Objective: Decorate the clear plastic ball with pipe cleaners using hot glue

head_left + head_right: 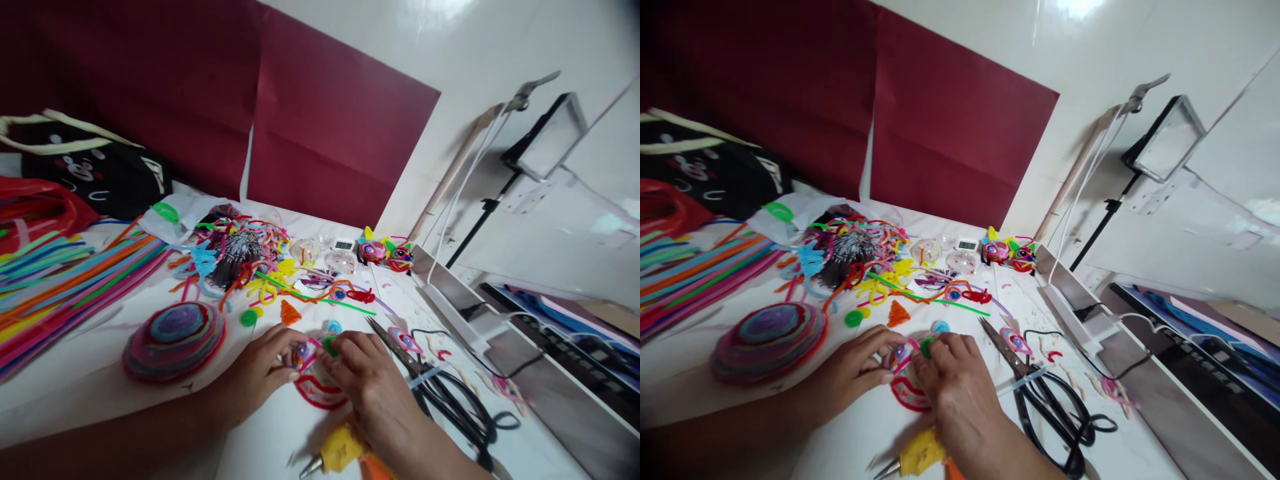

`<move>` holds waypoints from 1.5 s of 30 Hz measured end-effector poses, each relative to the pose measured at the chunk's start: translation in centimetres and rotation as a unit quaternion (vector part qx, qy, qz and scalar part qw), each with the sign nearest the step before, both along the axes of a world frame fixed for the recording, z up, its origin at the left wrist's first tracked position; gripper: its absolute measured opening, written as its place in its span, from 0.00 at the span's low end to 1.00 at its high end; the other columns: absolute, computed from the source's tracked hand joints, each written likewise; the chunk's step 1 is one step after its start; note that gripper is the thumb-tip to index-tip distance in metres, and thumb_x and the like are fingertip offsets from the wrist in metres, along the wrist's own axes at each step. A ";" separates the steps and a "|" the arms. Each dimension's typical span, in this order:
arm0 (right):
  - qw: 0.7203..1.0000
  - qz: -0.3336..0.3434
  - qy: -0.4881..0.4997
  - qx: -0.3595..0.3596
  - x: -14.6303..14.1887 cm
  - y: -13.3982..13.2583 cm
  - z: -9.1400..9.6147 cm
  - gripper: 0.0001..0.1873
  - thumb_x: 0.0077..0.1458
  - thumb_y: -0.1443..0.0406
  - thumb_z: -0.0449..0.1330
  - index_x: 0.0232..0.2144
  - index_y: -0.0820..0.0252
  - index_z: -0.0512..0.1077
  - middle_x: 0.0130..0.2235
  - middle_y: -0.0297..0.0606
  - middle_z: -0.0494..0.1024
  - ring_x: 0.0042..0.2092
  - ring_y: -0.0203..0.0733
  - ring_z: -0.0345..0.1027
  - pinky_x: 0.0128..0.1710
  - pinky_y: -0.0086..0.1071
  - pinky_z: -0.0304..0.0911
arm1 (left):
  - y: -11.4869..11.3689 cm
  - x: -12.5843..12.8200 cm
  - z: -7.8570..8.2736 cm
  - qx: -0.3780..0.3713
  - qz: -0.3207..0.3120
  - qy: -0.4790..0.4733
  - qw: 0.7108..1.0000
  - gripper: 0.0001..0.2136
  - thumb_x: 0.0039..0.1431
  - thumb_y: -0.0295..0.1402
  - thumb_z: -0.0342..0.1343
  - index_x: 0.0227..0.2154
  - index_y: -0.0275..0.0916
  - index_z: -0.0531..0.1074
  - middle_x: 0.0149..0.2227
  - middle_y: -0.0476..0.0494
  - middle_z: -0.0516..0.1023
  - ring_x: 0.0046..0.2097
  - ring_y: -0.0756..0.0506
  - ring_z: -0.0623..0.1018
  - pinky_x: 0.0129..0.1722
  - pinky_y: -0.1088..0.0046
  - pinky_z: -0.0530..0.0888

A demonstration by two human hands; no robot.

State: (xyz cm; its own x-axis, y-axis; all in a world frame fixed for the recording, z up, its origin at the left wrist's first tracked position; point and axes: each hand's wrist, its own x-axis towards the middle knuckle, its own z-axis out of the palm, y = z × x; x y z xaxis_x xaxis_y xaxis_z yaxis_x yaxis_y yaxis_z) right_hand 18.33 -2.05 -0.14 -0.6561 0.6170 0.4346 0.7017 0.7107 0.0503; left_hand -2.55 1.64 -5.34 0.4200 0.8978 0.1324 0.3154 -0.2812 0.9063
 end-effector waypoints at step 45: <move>1.000 -0.012 -0.002 0.012 -0.2 0.2 -0.1 0.10 0.59 0.62 0.59 0.41 0.60 0.73 0.37 0.40 0.76 0.42 0.46 0.64 0.41 0.39 0.60 | 0.3 0.0 -0.1 0.006 -0.010 0.003 1.000 0.17 0.51 0.26 0.52 0.45 0.41 0.69 0.43 0.44 0.68 0.41 0.45 0.73 0.39 0.69 0.74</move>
